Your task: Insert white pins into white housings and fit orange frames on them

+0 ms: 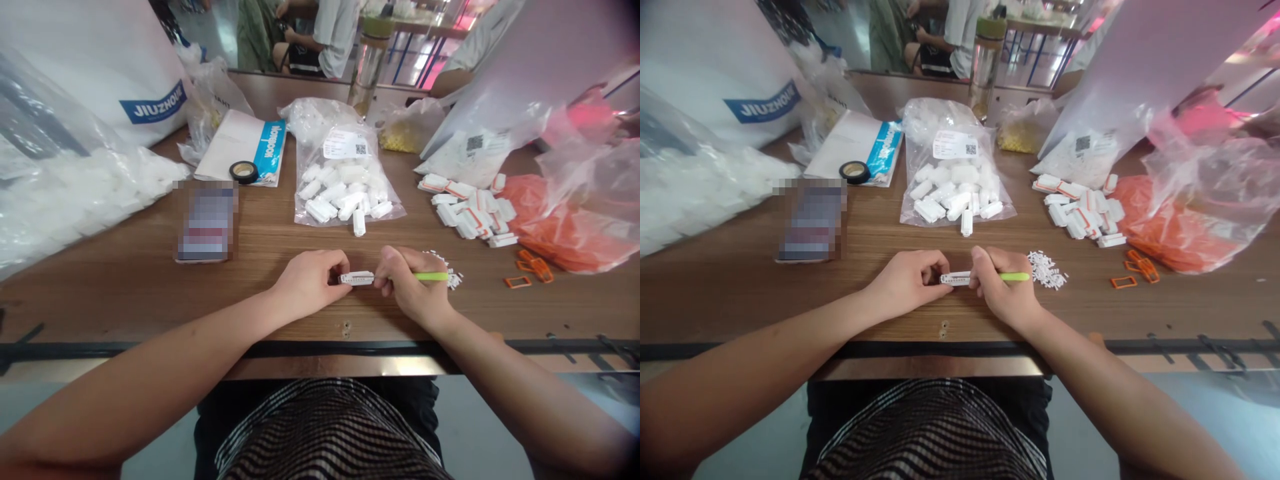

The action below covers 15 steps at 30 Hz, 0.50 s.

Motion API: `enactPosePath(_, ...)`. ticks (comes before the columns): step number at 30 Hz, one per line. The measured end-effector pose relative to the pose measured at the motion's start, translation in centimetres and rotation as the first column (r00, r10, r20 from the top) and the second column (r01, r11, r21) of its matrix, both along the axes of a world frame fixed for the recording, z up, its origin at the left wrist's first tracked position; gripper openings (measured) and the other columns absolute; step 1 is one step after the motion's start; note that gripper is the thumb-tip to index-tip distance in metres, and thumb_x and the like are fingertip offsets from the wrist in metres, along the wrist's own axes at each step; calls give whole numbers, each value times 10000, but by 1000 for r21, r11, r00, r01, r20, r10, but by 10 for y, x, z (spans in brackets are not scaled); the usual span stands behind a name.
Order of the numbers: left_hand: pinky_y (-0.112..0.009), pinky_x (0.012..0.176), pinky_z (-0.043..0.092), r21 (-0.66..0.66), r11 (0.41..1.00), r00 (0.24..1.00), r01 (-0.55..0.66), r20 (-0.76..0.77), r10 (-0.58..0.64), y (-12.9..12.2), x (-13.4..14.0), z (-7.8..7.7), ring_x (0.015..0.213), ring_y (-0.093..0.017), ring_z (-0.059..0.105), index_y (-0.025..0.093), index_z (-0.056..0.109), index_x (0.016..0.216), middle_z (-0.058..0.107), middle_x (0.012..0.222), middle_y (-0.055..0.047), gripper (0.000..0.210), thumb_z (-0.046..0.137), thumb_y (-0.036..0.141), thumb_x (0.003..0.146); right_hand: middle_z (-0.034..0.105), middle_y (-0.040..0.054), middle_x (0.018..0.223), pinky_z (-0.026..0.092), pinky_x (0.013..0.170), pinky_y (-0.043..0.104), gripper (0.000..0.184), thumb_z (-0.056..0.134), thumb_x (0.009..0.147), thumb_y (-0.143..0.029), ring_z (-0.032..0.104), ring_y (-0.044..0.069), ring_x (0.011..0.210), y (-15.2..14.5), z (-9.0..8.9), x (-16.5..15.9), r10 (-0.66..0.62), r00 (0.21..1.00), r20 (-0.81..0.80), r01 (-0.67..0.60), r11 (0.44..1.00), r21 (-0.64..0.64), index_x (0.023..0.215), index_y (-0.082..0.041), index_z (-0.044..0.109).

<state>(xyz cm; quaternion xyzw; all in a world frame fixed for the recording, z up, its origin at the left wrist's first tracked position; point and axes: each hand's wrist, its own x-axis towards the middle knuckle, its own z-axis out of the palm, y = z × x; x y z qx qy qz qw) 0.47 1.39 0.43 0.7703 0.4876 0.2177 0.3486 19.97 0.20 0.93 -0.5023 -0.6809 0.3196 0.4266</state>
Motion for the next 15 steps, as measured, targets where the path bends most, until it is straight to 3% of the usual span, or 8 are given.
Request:
enactPosePath(8,-266,593,338,3,1000,1000,0,-8,0,0,-1,0,601,-126,500,211,636,831,587,643,34,106,682,271,756,604,-7,522,420,440,222,469,501,980,-362,536,77,414,3,-4,0,27,999,-21,-27,999,-42,555,-184,588)
enactPosePath(15,-269,594,330,12,1000,1000,-10,-3,10,0,0,-1,592,-122,484,210,633,823,566,625,40,104,684,269,754,567,-19,480,406,478,235,468,493,981,-342,521,83,427,1,-1,-1,44,990,136,-46,999,13,548,-186,577)
